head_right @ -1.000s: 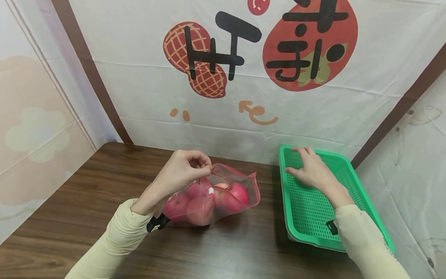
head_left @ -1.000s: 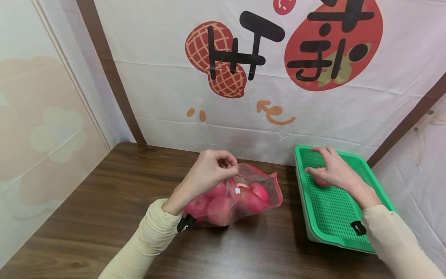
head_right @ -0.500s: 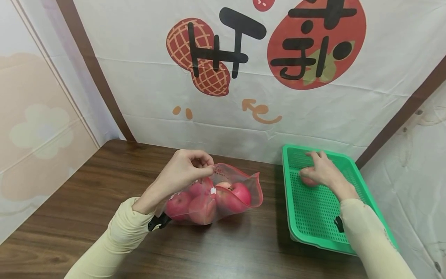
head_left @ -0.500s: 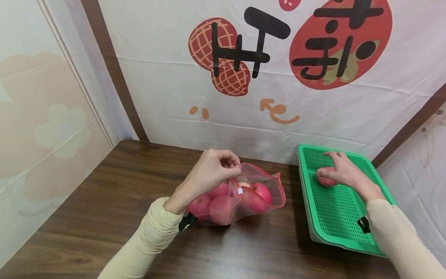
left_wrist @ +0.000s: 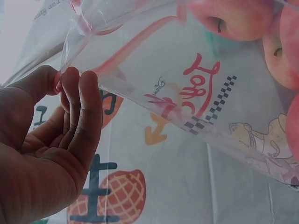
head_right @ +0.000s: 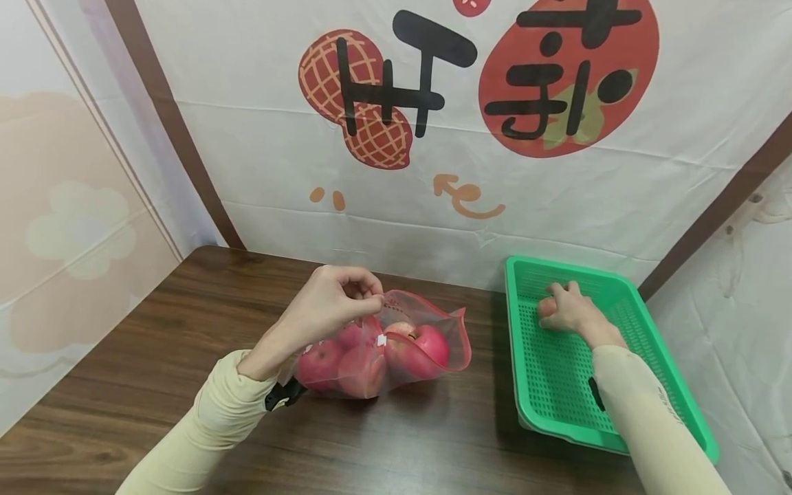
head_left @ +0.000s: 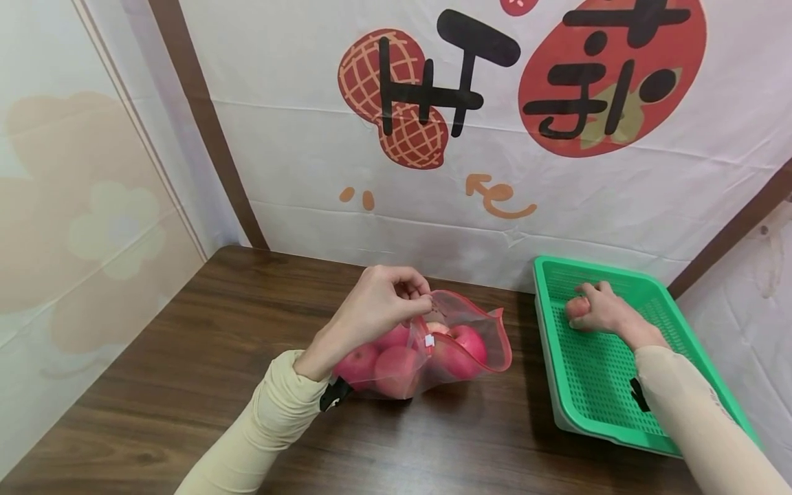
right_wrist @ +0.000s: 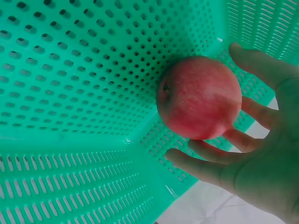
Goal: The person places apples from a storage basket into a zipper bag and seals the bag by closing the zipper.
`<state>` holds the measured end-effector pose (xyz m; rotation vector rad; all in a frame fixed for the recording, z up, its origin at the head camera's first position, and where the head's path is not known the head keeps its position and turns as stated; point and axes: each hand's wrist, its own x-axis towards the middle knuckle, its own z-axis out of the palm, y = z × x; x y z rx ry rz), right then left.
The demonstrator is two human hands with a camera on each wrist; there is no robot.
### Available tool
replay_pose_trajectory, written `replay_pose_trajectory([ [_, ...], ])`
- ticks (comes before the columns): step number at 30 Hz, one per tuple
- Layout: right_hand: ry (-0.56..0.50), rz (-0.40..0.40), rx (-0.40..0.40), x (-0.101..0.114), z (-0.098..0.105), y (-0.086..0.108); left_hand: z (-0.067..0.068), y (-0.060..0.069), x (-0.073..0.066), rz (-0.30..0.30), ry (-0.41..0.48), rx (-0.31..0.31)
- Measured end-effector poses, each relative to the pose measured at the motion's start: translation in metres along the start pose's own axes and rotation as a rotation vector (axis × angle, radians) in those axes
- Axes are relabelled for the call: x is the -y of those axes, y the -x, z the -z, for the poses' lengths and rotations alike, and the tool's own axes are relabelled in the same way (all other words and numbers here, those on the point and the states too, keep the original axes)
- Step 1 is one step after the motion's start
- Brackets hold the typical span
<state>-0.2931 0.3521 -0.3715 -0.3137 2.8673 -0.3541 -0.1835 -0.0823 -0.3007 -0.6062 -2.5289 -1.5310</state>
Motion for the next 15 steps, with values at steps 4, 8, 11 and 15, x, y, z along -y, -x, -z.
replay_pose_trajectory([
  [4, 0.028, -0.015, -0.006, -0.004, -0.002, -0.004, 0.000, 0.001, 0.000, 0.006, 0.004, -0.005],
  [8, 0.072, -0.021, -0.035, -0.011, -0.007, -0.004, 0.000, 0.002, -0.001, 0.008, 0.013, -0.002],
  [11, 0.099, -0.010, -0.061, -0.018, -0.011, -0.004, -0.001, 0.002, -0.002, 0.010, 0.015, -0.002],
  [15, 0.109, 0.014, -0.083, -0.021, -0.014, -0.005, 0.000, 0.003, -0.002, 0.011, 0.014, -0.007],
])
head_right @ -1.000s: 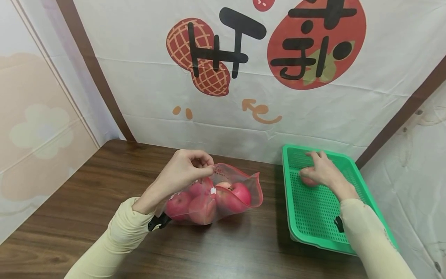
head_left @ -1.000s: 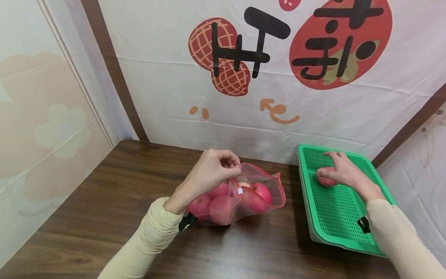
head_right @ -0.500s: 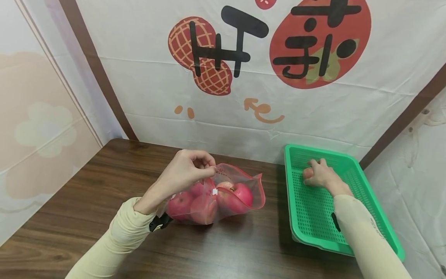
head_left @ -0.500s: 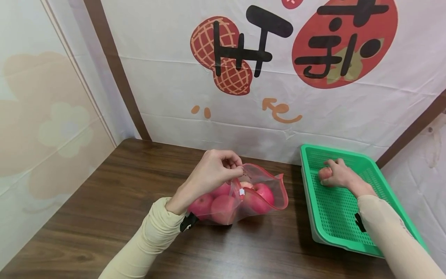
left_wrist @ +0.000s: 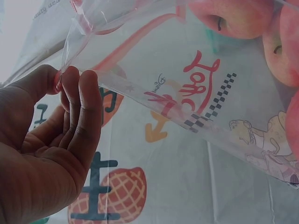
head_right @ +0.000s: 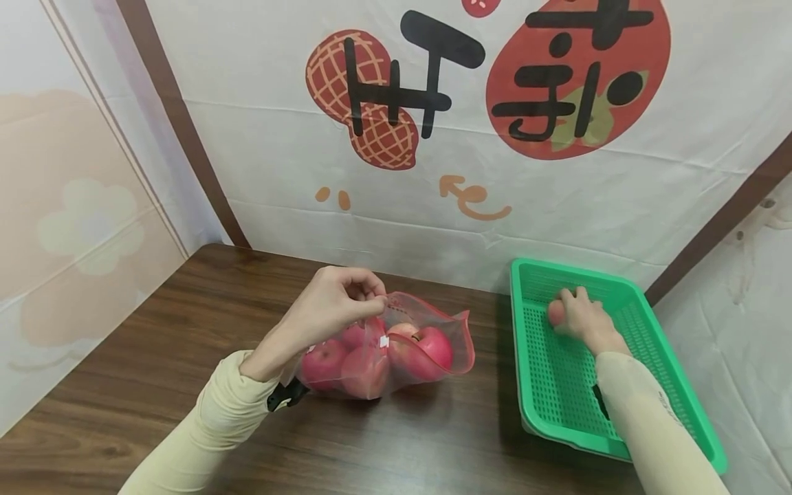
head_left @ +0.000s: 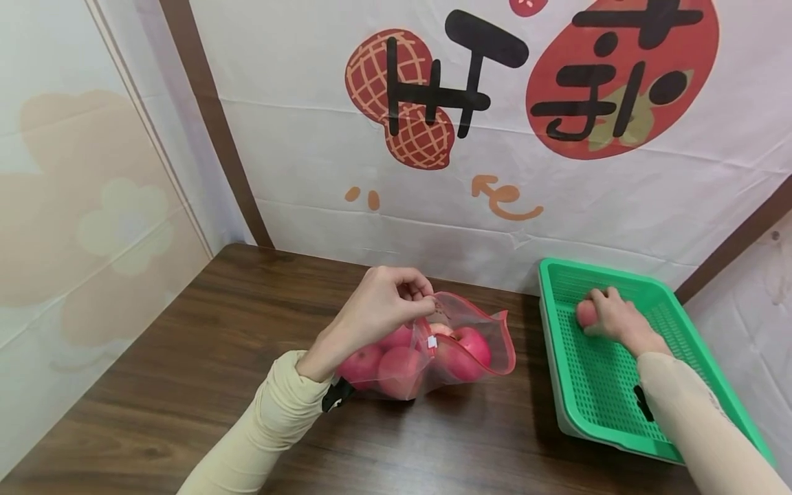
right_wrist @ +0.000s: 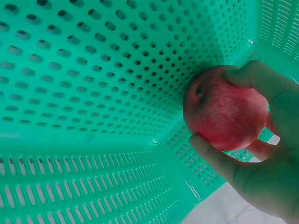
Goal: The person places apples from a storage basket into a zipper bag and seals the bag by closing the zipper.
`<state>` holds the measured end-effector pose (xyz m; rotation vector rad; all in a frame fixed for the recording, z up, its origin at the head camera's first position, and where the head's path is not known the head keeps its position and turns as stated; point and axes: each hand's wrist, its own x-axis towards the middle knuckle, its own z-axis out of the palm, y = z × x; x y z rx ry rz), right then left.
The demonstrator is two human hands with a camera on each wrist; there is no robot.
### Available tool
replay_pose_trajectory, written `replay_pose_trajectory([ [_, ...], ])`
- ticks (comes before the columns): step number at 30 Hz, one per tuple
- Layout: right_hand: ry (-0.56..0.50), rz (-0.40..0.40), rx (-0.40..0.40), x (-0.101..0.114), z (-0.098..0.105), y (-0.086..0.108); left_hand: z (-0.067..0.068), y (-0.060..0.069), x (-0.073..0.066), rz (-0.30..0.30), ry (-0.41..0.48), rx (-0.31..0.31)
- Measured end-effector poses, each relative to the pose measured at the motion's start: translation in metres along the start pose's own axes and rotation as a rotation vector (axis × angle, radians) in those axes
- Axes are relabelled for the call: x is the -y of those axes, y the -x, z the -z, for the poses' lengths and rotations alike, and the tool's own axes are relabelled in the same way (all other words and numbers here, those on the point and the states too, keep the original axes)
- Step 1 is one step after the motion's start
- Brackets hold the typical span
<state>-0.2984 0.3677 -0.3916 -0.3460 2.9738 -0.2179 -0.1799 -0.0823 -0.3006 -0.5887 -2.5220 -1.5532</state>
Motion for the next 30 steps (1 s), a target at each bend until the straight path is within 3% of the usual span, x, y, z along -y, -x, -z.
replay_pose_trajectory([
  [6, -0.025, 0.006, -0.020, 0.000, 0.004, 0.008, -0.001, 0.001, 0.001, -0.001, -0.007, 0.008],
  [11, -0.062, 0.033, -0.122, 0.011, 0.020, 0.019, -0.001, 0.001, 0.001, -0.001, -0.007, 0.008],
  [18, -0.088, 0.093, -0.293, 0.048, 0.053, 0.034, -0.001, 0.000, 0.002, -0.002, -0.008, 0.003],
  [30, -0.096, 0.225, -0.440, 0.118, 0.083, 0.053, -0.001, -0.003, 0.002, -0.016, -0.017, 0.002],
])
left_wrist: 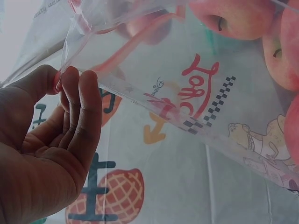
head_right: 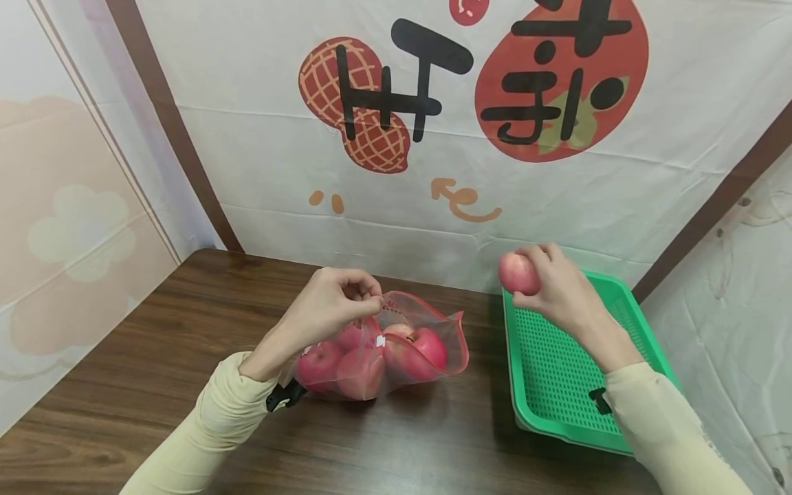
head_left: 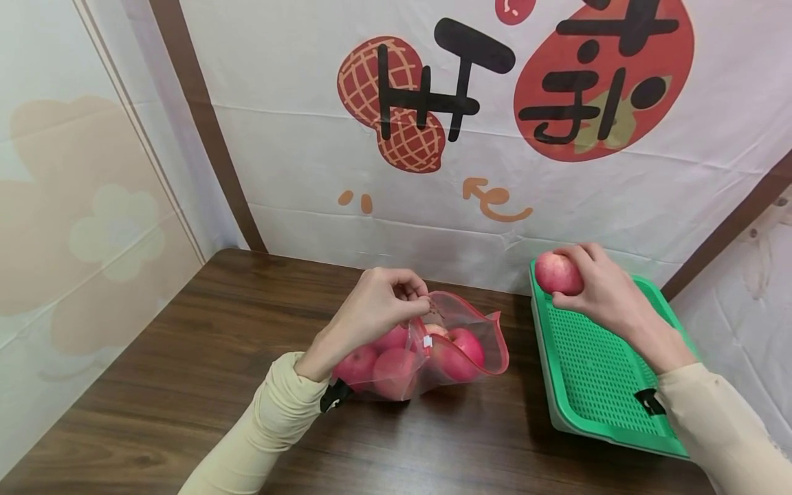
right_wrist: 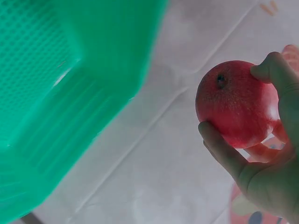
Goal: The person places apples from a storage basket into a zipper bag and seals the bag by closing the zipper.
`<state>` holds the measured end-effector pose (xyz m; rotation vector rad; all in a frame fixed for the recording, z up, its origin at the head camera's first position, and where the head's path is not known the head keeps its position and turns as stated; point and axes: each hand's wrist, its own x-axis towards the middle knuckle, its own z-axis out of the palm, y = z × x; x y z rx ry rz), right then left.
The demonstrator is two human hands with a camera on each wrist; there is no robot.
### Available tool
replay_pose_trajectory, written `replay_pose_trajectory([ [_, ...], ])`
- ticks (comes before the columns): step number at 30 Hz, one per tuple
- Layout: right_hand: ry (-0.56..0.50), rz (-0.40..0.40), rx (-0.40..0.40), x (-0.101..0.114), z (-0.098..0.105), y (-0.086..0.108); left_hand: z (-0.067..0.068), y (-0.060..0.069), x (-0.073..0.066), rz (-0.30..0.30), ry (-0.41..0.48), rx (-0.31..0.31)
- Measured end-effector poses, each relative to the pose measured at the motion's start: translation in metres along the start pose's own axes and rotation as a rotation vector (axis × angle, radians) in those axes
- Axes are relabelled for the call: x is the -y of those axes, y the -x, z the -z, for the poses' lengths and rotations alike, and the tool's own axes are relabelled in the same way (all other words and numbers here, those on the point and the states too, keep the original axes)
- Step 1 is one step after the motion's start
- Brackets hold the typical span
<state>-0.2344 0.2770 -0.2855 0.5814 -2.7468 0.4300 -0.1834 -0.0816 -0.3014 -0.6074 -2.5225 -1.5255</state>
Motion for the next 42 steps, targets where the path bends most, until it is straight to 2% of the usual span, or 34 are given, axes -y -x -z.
replay_pose_trajectory([
  [8, -0.088, 0.103, -0.030, 0.046, 0.007, 0.000, 0.000, -0.001, 0.000, -0.004, -0.005, -0.003],
  [14, -0.175, 0.163, -0.008, 0.073, 0.010, 0.001, 0.000, -0.003, 0.000, -0.006, -0.001, -0.005],
  [24, -0.237, 0.270, 0.035, 0.112, 0.005, 0.004, -0.001, -0.004, 0.001, 0.009, -0.006, -0.010],
  [31, -0.332, 0.280, 0.115, 0.126, -0.005, 0.004, -0.001, -0.003, 0.001, 0.023, 0.006, -0.005],
  [42, -0.331, 0.238, 0.200, 0.131, -0.029, 0.006, -0.001, -0.003, 0.000, 0.019, 0.008, -0.008],
])
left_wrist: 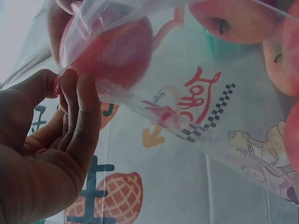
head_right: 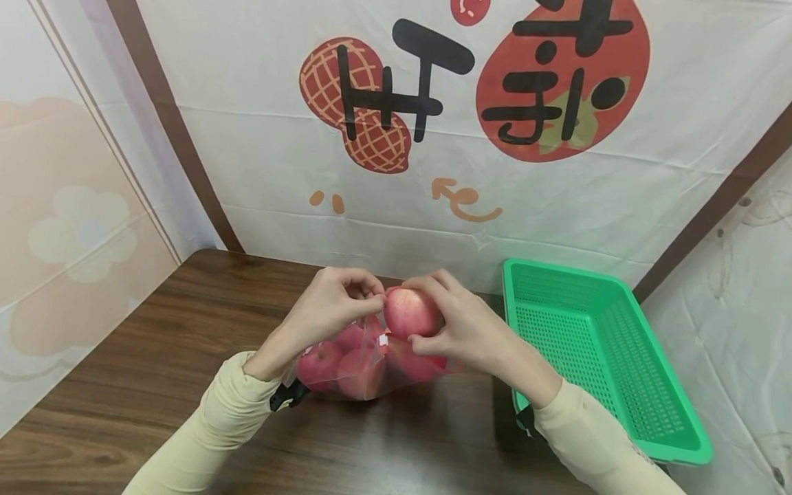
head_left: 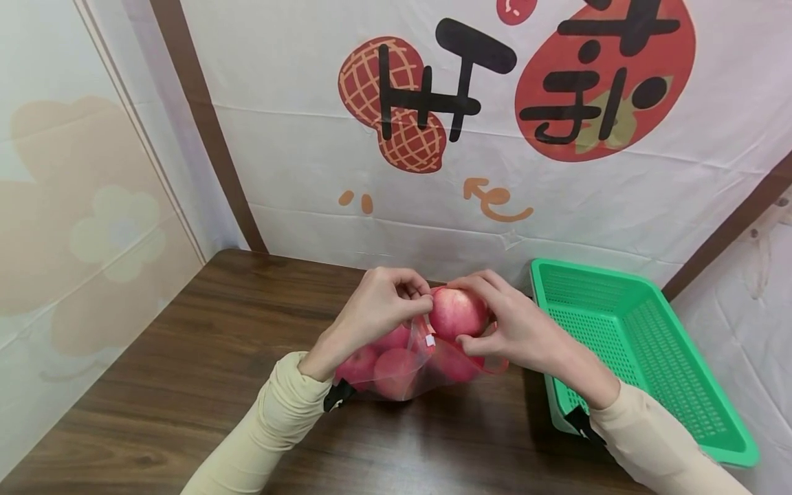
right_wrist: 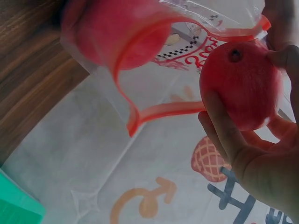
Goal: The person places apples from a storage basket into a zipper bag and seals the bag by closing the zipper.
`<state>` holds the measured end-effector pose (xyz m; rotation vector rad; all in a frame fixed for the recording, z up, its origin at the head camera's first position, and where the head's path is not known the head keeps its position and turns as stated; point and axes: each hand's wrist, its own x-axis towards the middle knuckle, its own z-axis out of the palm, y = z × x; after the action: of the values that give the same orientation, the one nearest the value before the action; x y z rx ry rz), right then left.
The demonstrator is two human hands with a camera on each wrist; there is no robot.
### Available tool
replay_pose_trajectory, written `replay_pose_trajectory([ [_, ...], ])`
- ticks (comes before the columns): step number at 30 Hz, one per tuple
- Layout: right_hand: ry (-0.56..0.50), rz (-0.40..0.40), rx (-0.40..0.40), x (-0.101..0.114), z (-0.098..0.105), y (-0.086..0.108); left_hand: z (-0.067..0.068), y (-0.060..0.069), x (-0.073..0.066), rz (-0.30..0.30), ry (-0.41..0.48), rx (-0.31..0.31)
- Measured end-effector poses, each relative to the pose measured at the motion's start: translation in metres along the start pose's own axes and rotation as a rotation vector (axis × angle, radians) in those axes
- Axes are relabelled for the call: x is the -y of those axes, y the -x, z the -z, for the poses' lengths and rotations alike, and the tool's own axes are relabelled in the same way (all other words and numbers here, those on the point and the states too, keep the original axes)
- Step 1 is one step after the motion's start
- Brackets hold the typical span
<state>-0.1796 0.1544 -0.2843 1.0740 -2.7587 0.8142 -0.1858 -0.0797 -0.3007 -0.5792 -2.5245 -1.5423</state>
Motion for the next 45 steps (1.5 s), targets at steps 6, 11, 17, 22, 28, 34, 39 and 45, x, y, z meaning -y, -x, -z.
replay_pose_trajectory([
  [6, -0.004, -0.001, 0.006, -0.003, -0.009, -0.004, -0.001, 0.002, -0.001, -0.022, -0.005, 0.003],
  [11, -0.096, -0.021, 0.038, -0.006, -0.015, -0.006, -0.002, 0.003, -0.001, -0.029, 0.001, 0.005],
  [17, -0.180, -0.017, 0.061, -0.008, -0.016, -0.006, -0.003, 0.004, 0.002, -0.040, -0.015, 0.005],
  [22, -0.139, 0.182, -0.008, -0.008, -0.015, -0.004, 0.000, 0.003, 0.004, -0.025, -0.020, -0.026],
  [28, 0.156, 0.542, -0.139, -0.002, -0.031, -0.007, 0.001, 0.003, 0.006, 0.007, 0.004, -0.010],
  [34, 0.280, 0.695, -0.225, 0.001, -0.047, -0.011, 0.001, 0.004, 0.008, 0.011, -0.013, -0.013],
  [39, 0.297, 0.758, -0.231, 0.002, -0.052, -0.013, 0.000, 0.005, 0.009, 0.010, -0.015, -0.015],
  [45, 0.316, 0.754, -0.211, 0.002, -0.053, -0.012, -0.001, 0.007, 0.010, 0.018, -0.006, 0.014],
])
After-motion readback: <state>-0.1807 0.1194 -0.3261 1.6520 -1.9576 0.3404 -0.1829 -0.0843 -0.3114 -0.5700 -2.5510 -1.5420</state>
